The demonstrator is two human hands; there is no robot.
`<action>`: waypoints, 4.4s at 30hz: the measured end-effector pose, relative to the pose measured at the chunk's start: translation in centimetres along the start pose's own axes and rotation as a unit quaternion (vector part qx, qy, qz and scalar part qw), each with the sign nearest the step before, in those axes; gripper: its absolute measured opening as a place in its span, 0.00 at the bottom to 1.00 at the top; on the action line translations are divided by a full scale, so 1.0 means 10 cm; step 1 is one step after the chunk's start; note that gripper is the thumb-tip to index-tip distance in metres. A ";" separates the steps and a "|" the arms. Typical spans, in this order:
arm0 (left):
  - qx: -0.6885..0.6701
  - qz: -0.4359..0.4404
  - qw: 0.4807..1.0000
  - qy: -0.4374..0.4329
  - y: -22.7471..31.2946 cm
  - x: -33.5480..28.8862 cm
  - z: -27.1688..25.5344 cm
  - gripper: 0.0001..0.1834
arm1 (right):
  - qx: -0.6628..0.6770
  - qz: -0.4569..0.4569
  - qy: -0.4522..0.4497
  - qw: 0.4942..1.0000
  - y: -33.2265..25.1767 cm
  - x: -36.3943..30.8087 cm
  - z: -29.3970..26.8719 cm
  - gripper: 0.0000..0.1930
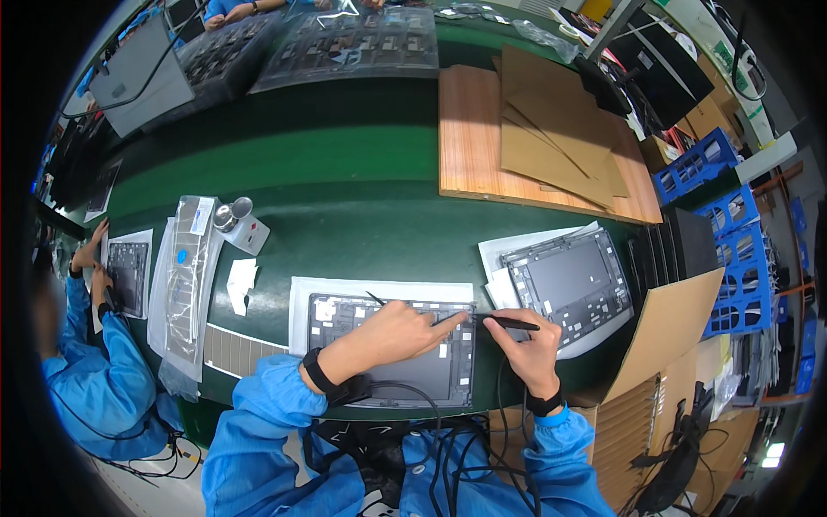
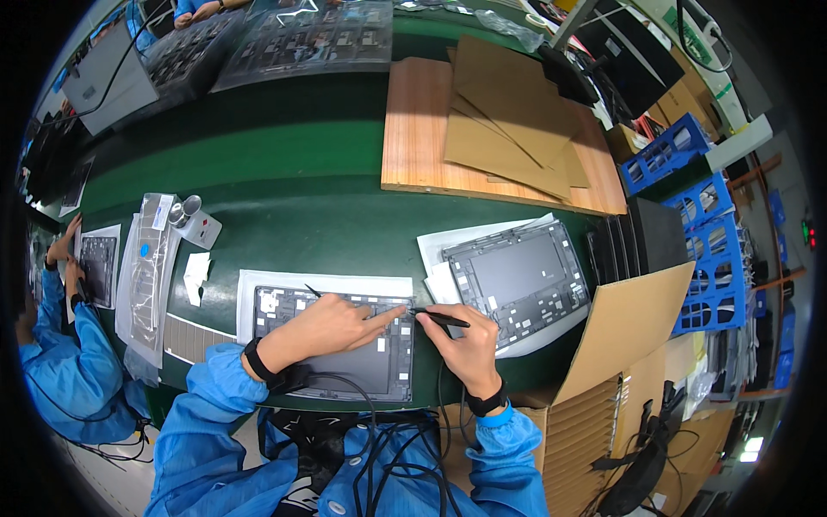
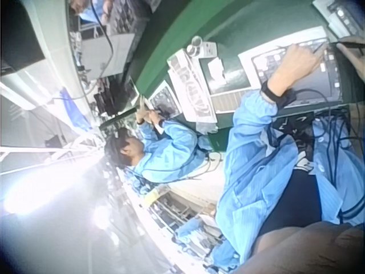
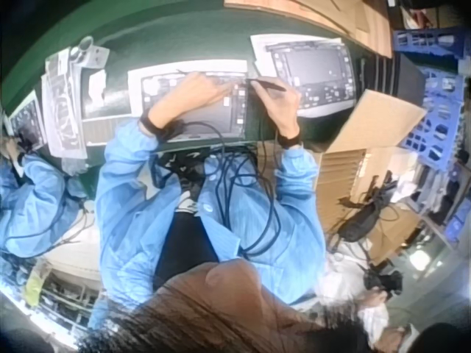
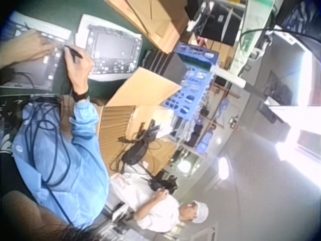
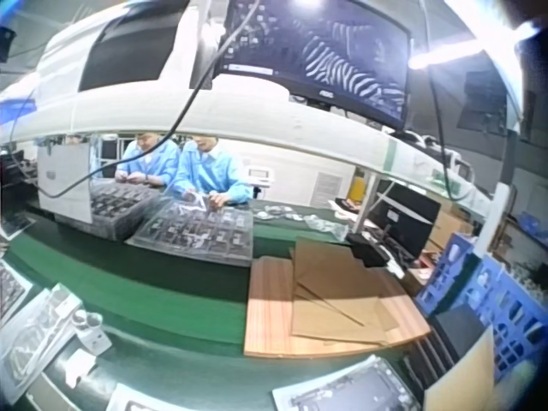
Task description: The recorder is assembling tablet components on a factory assembly line and packing them into boxes.
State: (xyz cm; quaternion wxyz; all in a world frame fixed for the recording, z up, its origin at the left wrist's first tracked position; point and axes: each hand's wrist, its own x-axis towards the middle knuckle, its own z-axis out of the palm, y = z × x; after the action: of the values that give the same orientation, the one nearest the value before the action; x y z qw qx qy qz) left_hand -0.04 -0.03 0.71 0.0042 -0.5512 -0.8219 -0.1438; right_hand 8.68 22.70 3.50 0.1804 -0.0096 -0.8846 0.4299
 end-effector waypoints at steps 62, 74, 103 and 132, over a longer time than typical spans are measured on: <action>-0.004 0.009 1.000 -0.015 0.00 -0.01 0.00 0.25 | -0.047 -0.075 -0.045 0.995 0.06 0.08 0.08 0.08; -0.007 0.010 1.000 -0.010 -0.01 -0.01 0.01 0.25 | -0.049 -0.060 -0.052 0.996 0.04 0.07 0.06 0.08; -0.028 0.014 1.000 -0.002 0.00 0.01 0.00 0.23 | -0.019 -0.027 -0.056 0.998 0.01 0.07 0.06 0.09; -0.032 0.009 0.999 -0.021 -0.01 0.03 0.00 0.26 | -0.008 0.018 -0.047 0.999 0.01 0.03 0.01 0.09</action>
State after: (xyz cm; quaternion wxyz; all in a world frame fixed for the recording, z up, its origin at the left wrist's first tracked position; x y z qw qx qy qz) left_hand -0.21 0.23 0.75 -0.0295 -0.5610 -0.8121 -0.1580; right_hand 8.33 22.81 3.46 0.1307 -0.0068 -0.8950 0.4263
